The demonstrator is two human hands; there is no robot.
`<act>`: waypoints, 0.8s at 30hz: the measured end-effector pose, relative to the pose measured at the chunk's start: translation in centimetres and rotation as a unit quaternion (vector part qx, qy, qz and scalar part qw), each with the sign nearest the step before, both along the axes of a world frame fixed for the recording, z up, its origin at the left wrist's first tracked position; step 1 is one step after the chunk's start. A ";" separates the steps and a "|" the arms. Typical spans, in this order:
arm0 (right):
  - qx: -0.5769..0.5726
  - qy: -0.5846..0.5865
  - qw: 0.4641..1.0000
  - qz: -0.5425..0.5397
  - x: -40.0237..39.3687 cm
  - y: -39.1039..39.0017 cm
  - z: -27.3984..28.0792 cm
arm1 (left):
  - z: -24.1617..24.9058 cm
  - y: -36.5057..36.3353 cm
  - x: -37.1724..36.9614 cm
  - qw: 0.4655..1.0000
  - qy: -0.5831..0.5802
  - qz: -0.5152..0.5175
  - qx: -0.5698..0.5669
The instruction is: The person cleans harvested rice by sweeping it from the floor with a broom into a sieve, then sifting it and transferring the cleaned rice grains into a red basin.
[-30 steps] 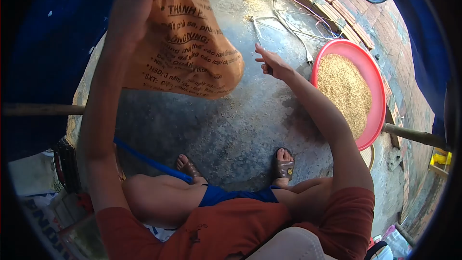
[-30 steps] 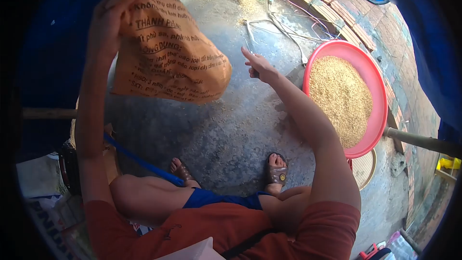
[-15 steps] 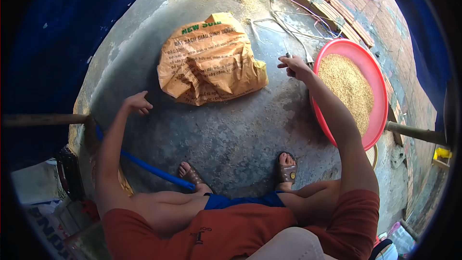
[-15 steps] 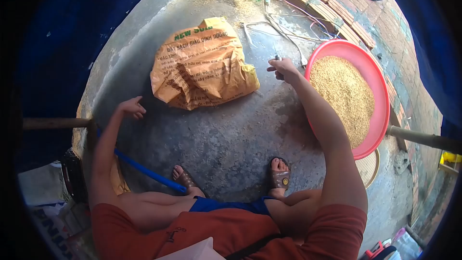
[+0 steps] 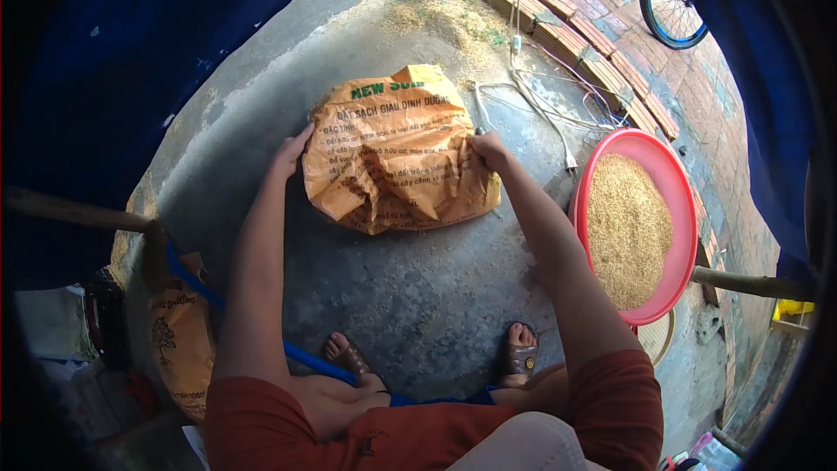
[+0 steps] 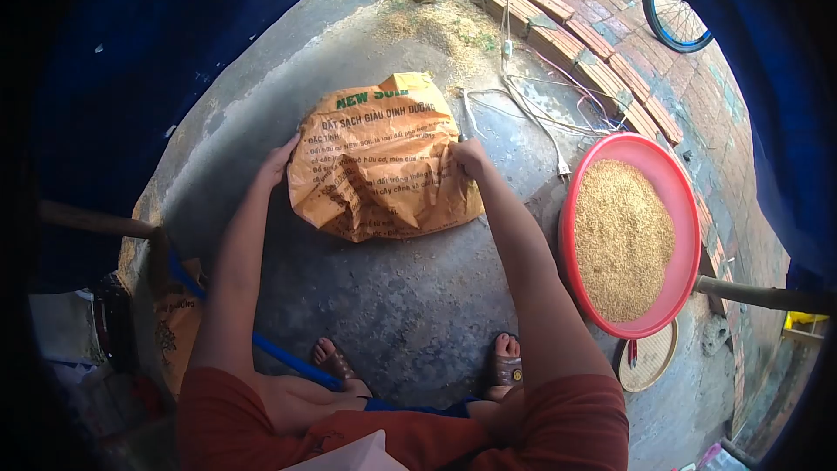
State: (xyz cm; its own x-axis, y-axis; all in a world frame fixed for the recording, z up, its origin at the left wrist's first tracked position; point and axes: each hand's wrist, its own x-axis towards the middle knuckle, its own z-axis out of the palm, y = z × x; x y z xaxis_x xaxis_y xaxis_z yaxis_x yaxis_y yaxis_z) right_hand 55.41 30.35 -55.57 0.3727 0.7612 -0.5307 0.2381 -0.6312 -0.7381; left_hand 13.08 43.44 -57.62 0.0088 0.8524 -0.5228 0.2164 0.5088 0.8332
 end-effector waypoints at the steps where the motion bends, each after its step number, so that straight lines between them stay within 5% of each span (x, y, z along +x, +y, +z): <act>1: -0.016 0.034 0.999 -0.028 0.3 0.2 -0.3 | 3.6 -2.4 2.4 0.998 -0.056 0.015 -0.024; 3: -0.039 0.058 0.997 -0.021 1.3 0.3 -0.9 | 4.3 -3.4 4.2 0.982 -0.179 0.036 -0.037; 8: -0.047 0.135 0.989 -0.036 1.8 -0.5 -2.7 | 2.1 -1.5 3.9 0.977 -0.195 -0.025 -0.082; 10: -0.008 0.147 0.988 -0.052 1.2 -0.7 -1.7 | 3.4 -1.8 4.2 0.993 -0.108 -0.033 0.024; 12: 0.033 0.165 0.983 -0.071 1.1 -1.3 -0.1 | 5.6 -2.3 4.1 0.987 -0.152 -0.033 0.027; 16: 0.138 0.232 0.963 -0.003 2.0 -3.3 5.5 | 10.6 -3.2 4.1 0.974 -0.182 -0.098 0.098; 18: 0.171 0.167 0.970 0.045 3.6 -5.1 8.5 | 16.0 -6.3 6.1 0.960 -0.184 -0.160 0.141; 20: 0.133 0.048 0.977 0.163 5.2 -8.2 12.8 | 20.6 -9.4 6.4 0.960 -0.146 -0.195 0.136; 24: -0.009 0.105 0.960 0.258 6.9 -15.6 12.8 | 19.6 -14.2 3.8 0.949 -0.078 -0.303 0.048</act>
State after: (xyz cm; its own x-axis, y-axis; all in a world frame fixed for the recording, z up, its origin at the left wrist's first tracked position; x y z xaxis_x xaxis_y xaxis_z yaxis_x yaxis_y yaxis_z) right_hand 62.32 14.75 -42.79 -0.1686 0.8058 -0.5677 0.3690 -0.4825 -0.7944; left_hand 16.92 29.21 -38.00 0.5834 0.7097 -0.3949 0.3143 0.2511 0.9155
